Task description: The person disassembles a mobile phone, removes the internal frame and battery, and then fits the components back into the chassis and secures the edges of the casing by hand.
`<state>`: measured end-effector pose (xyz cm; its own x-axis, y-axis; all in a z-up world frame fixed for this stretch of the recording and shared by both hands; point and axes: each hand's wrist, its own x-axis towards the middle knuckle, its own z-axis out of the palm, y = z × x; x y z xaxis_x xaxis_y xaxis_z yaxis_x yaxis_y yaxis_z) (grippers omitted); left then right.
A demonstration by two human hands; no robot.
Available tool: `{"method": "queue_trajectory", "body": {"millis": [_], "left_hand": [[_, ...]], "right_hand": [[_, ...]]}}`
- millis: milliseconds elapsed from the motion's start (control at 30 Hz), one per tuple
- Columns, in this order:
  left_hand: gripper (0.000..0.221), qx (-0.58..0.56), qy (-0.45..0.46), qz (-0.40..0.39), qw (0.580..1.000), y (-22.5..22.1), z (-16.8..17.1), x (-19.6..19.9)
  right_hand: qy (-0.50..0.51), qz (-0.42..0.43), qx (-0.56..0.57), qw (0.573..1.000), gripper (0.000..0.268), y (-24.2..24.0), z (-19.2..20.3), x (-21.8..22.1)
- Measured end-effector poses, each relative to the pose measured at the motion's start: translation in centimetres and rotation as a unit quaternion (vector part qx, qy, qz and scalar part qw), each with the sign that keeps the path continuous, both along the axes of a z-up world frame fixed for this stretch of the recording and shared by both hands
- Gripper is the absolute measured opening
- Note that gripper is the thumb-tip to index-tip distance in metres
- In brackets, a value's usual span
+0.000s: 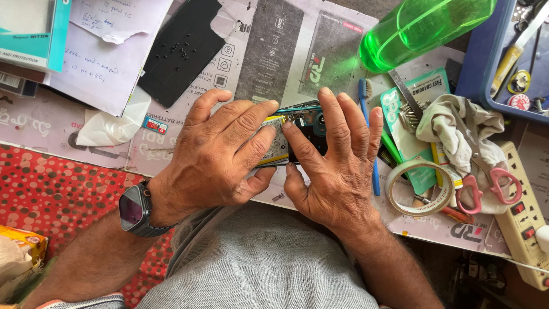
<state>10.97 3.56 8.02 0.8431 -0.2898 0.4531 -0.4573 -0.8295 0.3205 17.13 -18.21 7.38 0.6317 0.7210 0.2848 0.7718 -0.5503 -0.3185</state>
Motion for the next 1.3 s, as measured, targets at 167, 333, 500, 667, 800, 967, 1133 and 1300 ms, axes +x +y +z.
{"method": "queue_trajectory", "body": {"millis": [167,333,500,667,800,967,1133,1300], "left_hand": [[0.052,0.010,0.010,0.008,1.000,0.0,0.0,0.0],[0.060,-0.015,0.041,0.029,0.999,0.4,0.3,0.0],[0.061,-0.026,0.074,0.029,0.997,0.6,0.4,0.2],[0.064,-0.017,0.105,0.004,0.994,0.5,0.6,0.4],[0.067,-0.002,0.097,0.007,0.995,0.0,0.6,0.7],[0.070,0.018,0.114,0.018,0.993,-0.2,0.3,0.3],[0.070,0.033,0.124,0.020,0.992,-0.2,0.3,0.5],[0.072,0.014,0.138,0.007,0.990,-0.1,0.5,0.8]], "right_hand": [[0.012,0.014,0.031,0.999,0.052,-0.4,0.0,0.1],[0.003,-0.021,0.130,0.991,0.049,-2.9,-0.5,0.5],[-0.035,-0.073,0.144,0.986,0.037,-4.6,-1.4,-0.2],[-0.010,-0.045,0.093,0.995,0.047,-4.2,-1.8,0.0],[0.000,-0.022,0.084,0.996,0.048,-3.7,-1.7,0.8],[-0.009,-0.020,0.097,0.995,0.044,-3.5,-2.0,0.8],[-0.008,-0.020,0.103,0.994,0.040,-3.4,-1.9,0.8],[0.006,-0.018,0.117,0.993,0.037,-3.3,-1.4,0.9]]}}
